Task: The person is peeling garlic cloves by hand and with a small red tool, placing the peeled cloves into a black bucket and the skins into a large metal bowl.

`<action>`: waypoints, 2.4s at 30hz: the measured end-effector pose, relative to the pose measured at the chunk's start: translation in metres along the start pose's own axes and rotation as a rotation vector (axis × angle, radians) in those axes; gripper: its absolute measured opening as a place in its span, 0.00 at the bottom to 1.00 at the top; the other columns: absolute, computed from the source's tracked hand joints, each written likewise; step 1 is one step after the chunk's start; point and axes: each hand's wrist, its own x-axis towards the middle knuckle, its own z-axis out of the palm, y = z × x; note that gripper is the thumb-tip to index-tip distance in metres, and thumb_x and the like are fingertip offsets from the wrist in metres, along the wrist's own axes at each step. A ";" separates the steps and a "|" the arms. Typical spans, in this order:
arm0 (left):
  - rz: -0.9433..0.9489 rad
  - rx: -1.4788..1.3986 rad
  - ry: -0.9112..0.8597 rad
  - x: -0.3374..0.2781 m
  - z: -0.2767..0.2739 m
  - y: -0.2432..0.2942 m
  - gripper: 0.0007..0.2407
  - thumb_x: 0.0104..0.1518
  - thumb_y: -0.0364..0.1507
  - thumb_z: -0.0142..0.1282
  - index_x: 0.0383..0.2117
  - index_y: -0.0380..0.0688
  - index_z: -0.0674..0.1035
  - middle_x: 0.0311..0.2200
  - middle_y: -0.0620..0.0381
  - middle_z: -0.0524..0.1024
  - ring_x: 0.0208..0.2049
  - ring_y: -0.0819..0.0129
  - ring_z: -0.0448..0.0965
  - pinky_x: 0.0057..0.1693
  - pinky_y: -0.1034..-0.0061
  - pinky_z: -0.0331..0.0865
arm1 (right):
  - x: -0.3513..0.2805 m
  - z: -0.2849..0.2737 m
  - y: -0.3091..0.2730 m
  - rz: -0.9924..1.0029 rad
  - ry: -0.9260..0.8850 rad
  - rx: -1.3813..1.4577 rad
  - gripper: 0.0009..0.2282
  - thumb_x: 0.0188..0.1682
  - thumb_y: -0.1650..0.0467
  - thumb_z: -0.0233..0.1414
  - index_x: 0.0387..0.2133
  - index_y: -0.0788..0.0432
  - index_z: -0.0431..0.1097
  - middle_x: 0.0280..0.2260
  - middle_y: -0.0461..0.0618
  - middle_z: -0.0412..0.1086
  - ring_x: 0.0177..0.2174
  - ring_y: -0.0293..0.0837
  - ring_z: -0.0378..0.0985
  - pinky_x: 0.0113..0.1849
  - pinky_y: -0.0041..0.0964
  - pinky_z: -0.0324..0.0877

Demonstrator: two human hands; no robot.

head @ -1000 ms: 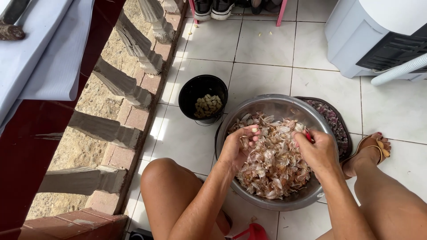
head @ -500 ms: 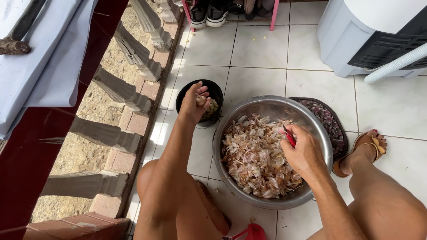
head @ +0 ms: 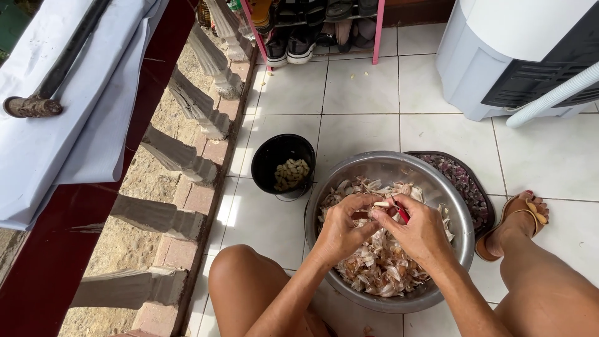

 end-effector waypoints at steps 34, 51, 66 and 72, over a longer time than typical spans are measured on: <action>0.046 -0.466 0.361 0.002 0.037 -0.030 0.11 0.55 0.19 0.63 0.44 0.28 0.80 0.42 0.38 0.83 0.39 0.61 0.85 0.49 0.71 0.82 | 0.025 0.034 -0.003 0.550 0.186 0.890 0.05 0.39 0.77 0.57 0.21 0.69 0.68 0.16 0.52 0.60 0.12 0.32 0.54 0.11 0.26 0.51; -0.286 -0.534 0.324 0.008 0.032 0.003 0.19 0.50 0.30 0.71 0.46 0.30 0.81 0.25 0.52 0.73 0.17 0.75 0.73 0.24 0.84 0.67 | 0.012 0.022 -0.003 0.424 0.192 0.945 0.08 0.45 0.75 0.58 0.37 0.66 0.74 0.26 0.57 0.74 0.12 0.31 0.55 0.13 0.23 0.51; -0.198 -0.460 0.341 0.010 0.010 -0.024 0.14 0.50 0.24 0.70 0.41 0.31 0.84 0.28 0.48 0.81 0.21 0.69 0.83 0.26 0.86 0.74 | -0.007 -0.005 -0.020 0.031 -0.226 0.288 0.19 0.55 0.68 0.48 0.60 0.57 0.63 0.23 0.57 0.74 0.16 0.41 0.70 0.20 0.31 0.68; -0.176 -0.447 0.307 0.008 0.009 -0.021 0.13 0.51 0.24 0.69 0.41 0.30 0.84 0.29 0.46 0.81 0.23 0.68 0.84 0.27 0.85 0.74 | -0.001 0.000 -0.020 -0.059 -0.179 0.165 0.20 0.55 0.66 0.50 0.60 0.54 0.65 0.23 0.56 0.77 0.20 0.43 0.69 0.23 0.33 0.66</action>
